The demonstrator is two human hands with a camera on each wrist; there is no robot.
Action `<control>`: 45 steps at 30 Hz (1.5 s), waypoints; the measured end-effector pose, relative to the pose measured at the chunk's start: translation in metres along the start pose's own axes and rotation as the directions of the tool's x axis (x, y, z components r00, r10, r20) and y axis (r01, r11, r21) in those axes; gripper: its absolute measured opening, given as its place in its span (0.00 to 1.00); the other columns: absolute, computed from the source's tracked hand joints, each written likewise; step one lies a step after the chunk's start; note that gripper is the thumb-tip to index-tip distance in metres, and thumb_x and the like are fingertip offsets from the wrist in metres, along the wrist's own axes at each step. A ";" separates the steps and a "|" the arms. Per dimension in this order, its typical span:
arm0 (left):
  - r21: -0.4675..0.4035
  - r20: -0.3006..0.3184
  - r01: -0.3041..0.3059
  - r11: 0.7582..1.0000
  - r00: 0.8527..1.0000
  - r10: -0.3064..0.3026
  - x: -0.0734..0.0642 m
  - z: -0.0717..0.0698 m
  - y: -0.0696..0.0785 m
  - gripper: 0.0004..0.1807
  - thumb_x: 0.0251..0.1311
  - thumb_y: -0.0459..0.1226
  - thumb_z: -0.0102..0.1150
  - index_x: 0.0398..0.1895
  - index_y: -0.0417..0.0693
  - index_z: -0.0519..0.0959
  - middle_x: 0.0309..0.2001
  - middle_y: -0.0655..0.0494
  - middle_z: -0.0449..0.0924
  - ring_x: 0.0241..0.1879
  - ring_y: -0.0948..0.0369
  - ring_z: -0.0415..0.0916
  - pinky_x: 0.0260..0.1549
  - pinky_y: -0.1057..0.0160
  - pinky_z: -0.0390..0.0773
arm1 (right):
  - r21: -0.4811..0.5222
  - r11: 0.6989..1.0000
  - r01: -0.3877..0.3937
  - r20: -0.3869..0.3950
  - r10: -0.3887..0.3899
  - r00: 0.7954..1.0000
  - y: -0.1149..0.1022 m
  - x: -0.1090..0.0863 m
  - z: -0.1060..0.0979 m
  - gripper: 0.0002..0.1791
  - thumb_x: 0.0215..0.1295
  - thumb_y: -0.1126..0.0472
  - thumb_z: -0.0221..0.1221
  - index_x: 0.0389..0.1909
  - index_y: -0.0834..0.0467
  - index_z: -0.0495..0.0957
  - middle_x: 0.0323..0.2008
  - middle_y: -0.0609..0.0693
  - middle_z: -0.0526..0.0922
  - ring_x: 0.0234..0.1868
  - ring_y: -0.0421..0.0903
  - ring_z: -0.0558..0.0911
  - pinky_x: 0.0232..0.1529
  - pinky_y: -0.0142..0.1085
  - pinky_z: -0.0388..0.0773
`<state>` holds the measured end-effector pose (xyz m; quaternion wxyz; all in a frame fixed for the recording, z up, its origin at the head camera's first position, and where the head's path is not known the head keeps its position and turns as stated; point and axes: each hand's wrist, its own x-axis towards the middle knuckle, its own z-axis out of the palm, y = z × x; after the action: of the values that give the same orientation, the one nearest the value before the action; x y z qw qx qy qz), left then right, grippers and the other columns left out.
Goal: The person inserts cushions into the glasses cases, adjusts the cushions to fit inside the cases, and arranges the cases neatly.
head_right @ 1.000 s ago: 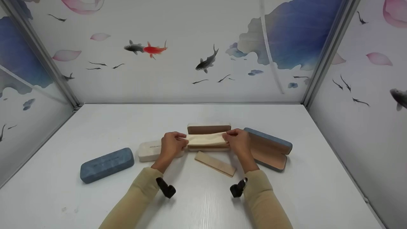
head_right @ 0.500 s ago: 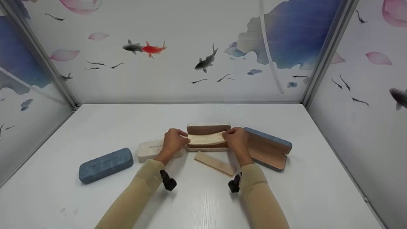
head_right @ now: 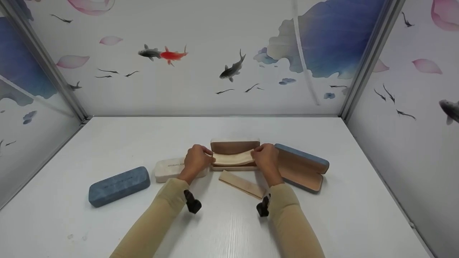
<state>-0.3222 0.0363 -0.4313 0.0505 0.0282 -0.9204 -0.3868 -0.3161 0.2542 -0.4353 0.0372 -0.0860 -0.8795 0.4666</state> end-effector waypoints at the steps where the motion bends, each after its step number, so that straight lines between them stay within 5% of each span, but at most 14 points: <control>1: 0.009 -0.003 -0.005 1.000 1.000 0.005 0.000 0.001 0.000 0.04 0.56 0.28 0.65 0.34 0.40 0.85 0.37 0.48 0.88 0.38 0.54 0.85 0.41 0.53 0.83 | -0.004 1.000 0.000 0.002 0.000 1.000 0.001 0.000 0.001 0.15 0.69 0.60 0.60 0.45 0.69 0.82 0.41 0.61 0.85 0.30 0.44 0.84 0.29 0.31 0.77; 4: 0.039 -0.022 -0.031 0.999 0.999 0.032 0.001 0.002 -0.002 0.06 0.55 0.26 0.64 0.25 0.44 0.82 0.29 0.53 0.85 0.30 0.59 0.81 0.32 0.58 0.80 | -0.016 1.000 -0.006 0.010 0.006 1.000 0.003 0.001 0.002 0.15 0.69 0.61 0.59 0.46 0.69 0.82 0.43 0.63 0.85 0.31 0.43 0.84 0.30 0.30 0.77; 7: 0.050 -0.046 -0.078 0.996 0.996 0.080 0.000 0.004 -0.004 0.18 0.54 0.23 0.59 0.12 0.49 0.70 0.16 0.60 0.69 0.19 0.63 0.65 0.18 0.63 0.65 | -0.016 1.000 0.004 0.022 -0.003 1.000 0.005 0.002 0.003 0.14 0.70 0.61 0.58 0.47 0.69 0.81 0.43 0.63 0.84 0.31 0.42 0.84 0.31 0.31 0.78; 12: 0.043 -0.065 -0.130 0.991 0.989 0.133 -0.003 0.004 -0.005 0.27 0.52 0.22 0.53 0.09 0.54 0.53 0.12 0.64 0.48 0.16 0.63 0.47 0.15 0.64 0.50 | -0.023 1.000 0.019 0.020 -0.019 1.000 0.005 0.004 0.005 0.12 0.69 0.62 0.58 0.43 0.68 0.81 0.39 0.60 0.84 0.29 0.42 0.83 0.29 0.31 0.76; 25: 0.060 -0.016 -0.093 0.994 0.995 0.094 0.001 0.000 -0.002 0.25 0.54 0.27 0.61 0.08 0.53 0.60 0.14 0.62 0.60 0.18 0.63 0.59 0.17 0.63 0.58 | -0.113 0.992 0.060 0.004 -0.060 0.998 0.002 0.002 0.007 0.13 0.68 0.63 0.57 0.45 0.69 0.81 0.43 0.65 0.84 0.34 0.48 0.82 0.32 0.35 0.77; 34: -0.069 0.053 -0.063 0.996 0.996 0.067 -0.001 -0.012 0.001 0.20 0.60 0.34 0.63 0.10 0.51 0.71 0.13 0.64 0.66 0.16 0.65 0.63 0.17 0.66 0.61 | -0.144 0.989 0.042 0.047 -0.036 0.998 -0.006 -0.008 -0.004 0.21 0.76 0.53 0.51 0.50 0.69 0.77 0.35 0.58 0.81 0.31 0.45 0.77 0.33 0.36 0.73; 39: -0.123 0.097 -0.002 0.992 0.995 0.014 0.001 -0.019 0.003 0.15 0.65 0.39 0.60 0.21 0.41 0.84 0.13 0.63 0.70 0.14 0.66 0.66 0.15 0.68 0.62 | -0.163 0.985 0.049 0.092 -0.034 0.995 -0.012 -0.012 -0.009 0.30 0.78 0.45 0.47 0.54 0.71 0.75 0.25 0.50 0.73 0.28 0.45 0.72 0.36 0.39 0.70; 43: -0.189 0.134 0.076 0.979 0.990 -0.051 0.002 -0.024 0.007 0.18 0.69 0.42 0.56 0.30 0.37 0.87 0.17 0.56 0.80 0.16 0.59 0.79 0.13 0.71 0.67 | -0.149 0.988 0.032 0.123 -0.014 0.992 -0.016 -0.013 -0.011 0.39 0.78 0.38 0.42 0.62 0.73 0.68 0.34 0.55 0.75 0.38 0.50 0.75 0.45 0.44 0.71; 45: -0.237 0.140 0.099 0.967 0.988 -0.067 0.001 -0.027 0.009 0.19 0.70 0.43 0.55 0.35 0.36 0.86 0.24 0.50 0.85 0.24 0.54 0.85 0.14 0.70 0.71 | -0.133 0.991 0.012 0.134 0.005 0.991 -0.017 -0.013 -0.012 0.41 0.77 0.35 0.39 0.58 0.72 0.69 0.34 0.56 0.73 0.38 0.51 0.74 0.45 0.45 0.71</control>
<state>-0.3203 0.0237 -0.4059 -0.0230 0.0348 -0.8655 -0.4992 -0.3041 0.2521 -0.4144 -0.0269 -0.0553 -0.9094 0.4114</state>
